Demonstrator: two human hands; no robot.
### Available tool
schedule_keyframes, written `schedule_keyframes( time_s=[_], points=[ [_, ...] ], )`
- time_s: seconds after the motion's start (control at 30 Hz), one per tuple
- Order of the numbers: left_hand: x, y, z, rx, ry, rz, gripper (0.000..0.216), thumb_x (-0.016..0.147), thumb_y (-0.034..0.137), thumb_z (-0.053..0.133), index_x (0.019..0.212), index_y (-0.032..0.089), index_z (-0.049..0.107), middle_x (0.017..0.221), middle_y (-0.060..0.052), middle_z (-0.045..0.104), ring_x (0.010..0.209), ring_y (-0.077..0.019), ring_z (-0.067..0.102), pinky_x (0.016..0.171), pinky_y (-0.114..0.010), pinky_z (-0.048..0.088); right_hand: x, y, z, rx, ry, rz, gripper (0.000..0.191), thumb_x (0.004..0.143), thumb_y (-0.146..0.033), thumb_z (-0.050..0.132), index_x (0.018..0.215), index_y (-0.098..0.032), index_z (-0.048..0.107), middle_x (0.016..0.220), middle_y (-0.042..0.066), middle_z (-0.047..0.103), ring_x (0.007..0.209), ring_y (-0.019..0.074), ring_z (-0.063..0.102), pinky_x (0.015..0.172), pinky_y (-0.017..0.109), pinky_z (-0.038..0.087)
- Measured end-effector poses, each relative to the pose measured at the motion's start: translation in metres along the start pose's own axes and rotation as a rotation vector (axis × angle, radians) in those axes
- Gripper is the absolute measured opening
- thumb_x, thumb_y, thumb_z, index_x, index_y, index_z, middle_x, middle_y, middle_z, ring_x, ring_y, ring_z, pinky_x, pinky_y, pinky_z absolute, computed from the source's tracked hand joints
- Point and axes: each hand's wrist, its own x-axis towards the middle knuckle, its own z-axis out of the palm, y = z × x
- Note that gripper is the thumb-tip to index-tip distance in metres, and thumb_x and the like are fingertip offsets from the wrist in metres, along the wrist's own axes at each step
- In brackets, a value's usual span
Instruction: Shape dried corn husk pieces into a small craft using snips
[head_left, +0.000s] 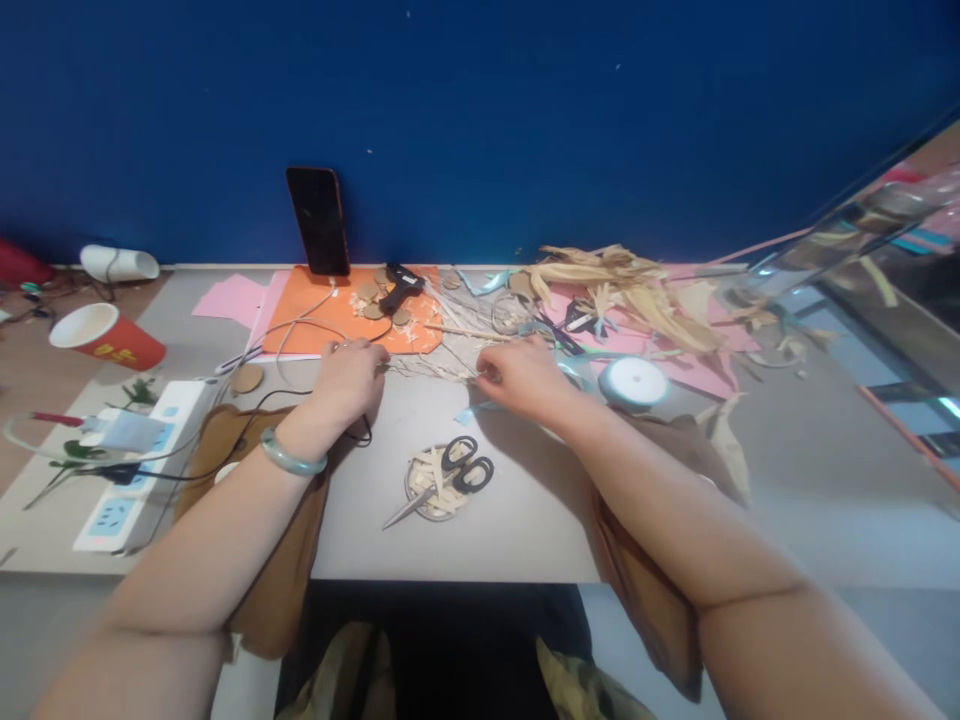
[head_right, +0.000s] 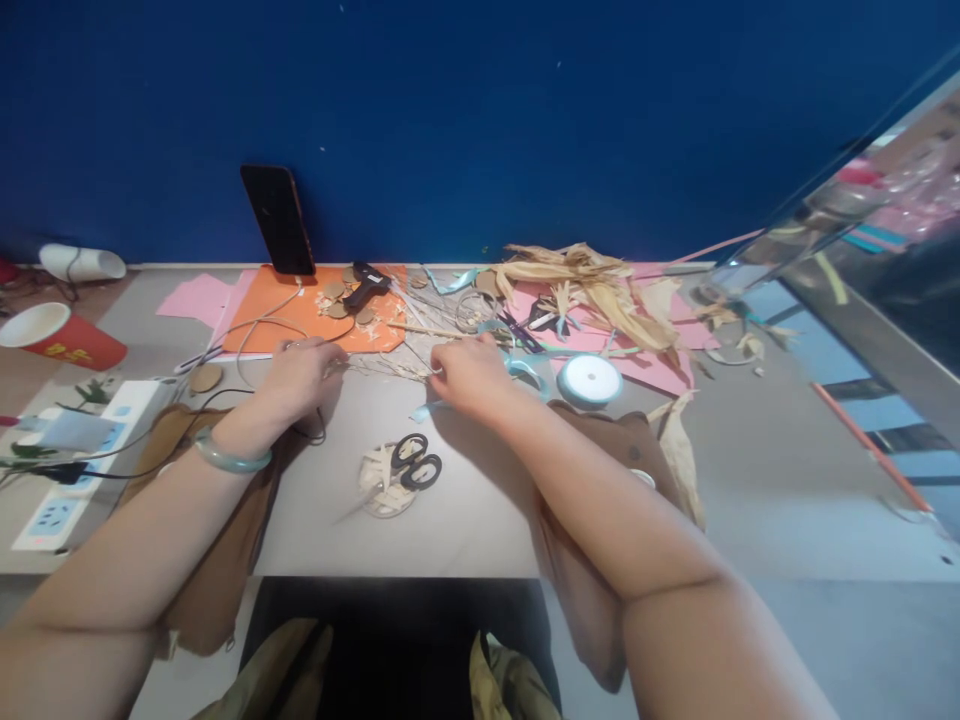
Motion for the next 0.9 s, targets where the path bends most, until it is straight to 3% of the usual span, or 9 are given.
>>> schedule_keyframes(
  time_s=[0.1, 0.17, 0.3, 0.37, 0.6, 0.9],
  points=[
    [0.003, 0.001, 0.005, -0.003, -0.045, 0.001, 0.026, 0.078, 0.017, 0.049, 0.096, 0.019, 0.069, 0.101, -0.014, 0.066, 0.101, -0.0326, 0.06, 0.09, -0.048, 0.036, 0.002, 0.0, 0.006, 0.146, 0.031, -0.078, 0.012, 0.081, -0.021, 0.057, 0.078, -0.016, 0.068, 0.079, 0.006, 0.072, 0.078, 0.0199, 0.061, 0.083, 0.036, 0.033],
    [0.006, 0.001, 0.008, -0.013, -0.039, -0.001, 0.024, 0.078, 0.018, 0.05, 0.094, 0.019, 0.068, 0.101, -0.013, 0.066, 0.101, -0.0316, 0.06, 0.09, -0.047, 0.036, -0.001, -0.001, 0.006, 0.258, 0.021, -0.206, 0.012, 0.082, -0.022, 0.058, 0.078, -0.017, 0.068, 0.077, 0.005, 0.071, 0.077, 0.0185, 0.06, 0.085, 0.035, 0.033],
    [0.01, -0.001, 0.015, -0.005, -0.01, 0.016, 0.022, 0.082, 0.02, 0.047, 0.088, 0.018, 0.068, 0.097, -0.014, 0.067, 0.097, -0.0306, 0.061, 0.089, -0.045, 0.038, -0.008, -0.009, 0.0, 0.464, -0.115, -0.512, 0.011, 0.083, -0.026, 0.062, 0.083, -0.017, 0.07, 0.079, 0.003, 0.07, 0.079, 0.0167, 0.06, 0.089, 0.034, 0.035],
    [0.012, -0.001, 0.017, -0.001, -0.01, 0.022, 0.024, 0.084, 0.02, 0.044, 0.086, 0.017, 0.068, 0.095, -0.015, 0.068, 0.095, -0.0307, 0.061, 0.087, -0.045, 0.039, -0.011, -0.013, 0.0, 0.516, -0.147, -0.585, 0.013, 0.084, -0.028, 0.063, 0.085, -0.017, 0.07, 0.079, 0.003, 0.069, 0.079, 0.0163, 0.06, 0.09, 0.034, 0.035],
    [0.011, 0.006, 0.016, -0.075, 0.011, 0.073, 0.024, 0.084, 0.024, 0.044, 0.084, 0.017, 0.067, 0.093, -0.013, 0.071, 0.095, -0.0286, 0.062, 0.087, -0.042, 0.04, -0.014, -0.026, 0.024, 0.412, -0.193, -0.631, 0.031, 0.084, -0.042, 0.065, 0.101, -0.016, 0.07, 0.086, 0.007, 0.065, 0.086, 0.0203, 0.055, 0.085, 0.035, 0.034],
    [0.009, -0.001, 0.017, -0.479, 0.025, 0.036, 0.019, 0.076, 0.029, 0.051, 0.082, 0.018, 0.065, 0.077, -0.004, 0.069, 0.068, -0.018, 0.059, 0.065, -0.029, 0.043, -0.011, -0.028, 0.041, 0.45, -0.234, -0.607, 0.014, 0.086, -0.028, 0.063, 0.086, -0.018, 0.073, 0.082, 0.004, 0.066, 0.087, 0.0181, 0.057, 0.09, 0.036, 0.031]
  ],
)
